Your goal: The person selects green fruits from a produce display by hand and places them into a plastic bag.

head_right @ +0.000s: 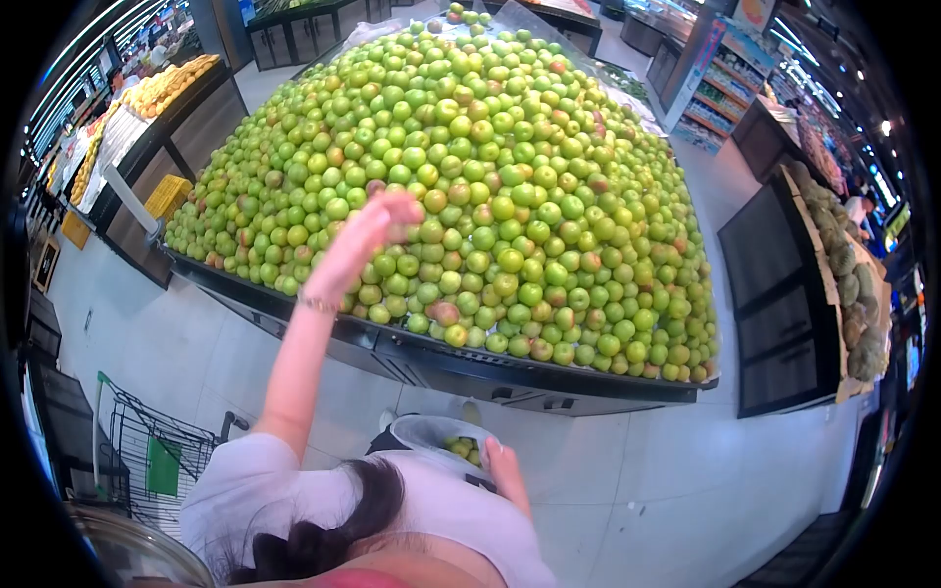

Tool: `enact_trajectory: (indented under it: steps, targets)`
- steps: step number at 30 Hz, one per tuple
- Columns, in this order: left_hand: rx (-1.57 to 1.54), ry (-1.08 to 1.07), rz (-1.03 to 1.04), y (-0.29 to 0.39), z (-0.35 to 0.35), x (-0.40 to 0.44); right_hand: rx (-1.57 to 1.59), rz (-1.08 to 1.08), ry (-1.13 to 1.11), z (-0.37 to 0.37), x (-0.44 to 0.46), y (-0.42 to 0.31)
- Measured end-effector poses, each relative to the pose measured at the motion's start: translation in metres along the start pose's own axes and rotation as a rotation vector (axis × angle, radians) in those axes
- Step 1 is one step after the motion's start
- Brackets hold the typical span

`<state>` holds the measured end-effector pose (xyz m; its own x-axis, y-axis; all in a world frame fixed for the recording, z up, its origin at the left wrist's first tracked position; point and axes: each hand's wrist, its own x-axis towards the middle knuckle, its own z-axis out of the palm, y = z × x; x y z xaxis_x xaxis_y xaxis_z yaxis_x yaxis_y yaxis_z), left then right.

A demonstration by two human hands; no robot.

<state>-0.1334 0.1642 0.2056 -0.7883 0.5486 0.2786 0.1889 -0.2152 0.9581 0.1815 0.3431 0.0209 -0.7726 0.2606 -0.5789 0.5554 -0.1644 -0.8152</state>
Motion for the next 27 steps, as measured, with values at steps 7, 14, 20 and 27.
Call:
enact_trajectory:
  steps: [7, 14, 20, 27]
  targets:
    - [0.882, 0.289, 0.156, -0.016, -0.034, 0.118, 0.009, 0.03, 0.039, 0.0, -0.007, -0.004]
    - [1.467, 0.47, -0.018, -0.119, -0.041, 0.167, -0.025, 0.023, 0.061, -0.003, -0.004, 0.006]
    - [1.546, 0.529, 0.031, -0.124, -0.036, 0.163, 0.031, -0.016, 0.064, -0.005, -0.008, 0.01]
    - [1.468, 0.515, 0.057, -0.125, -0.036, 0.164, 0.122, 0.015, 0.043, -0.003, -0.008, -0.018]
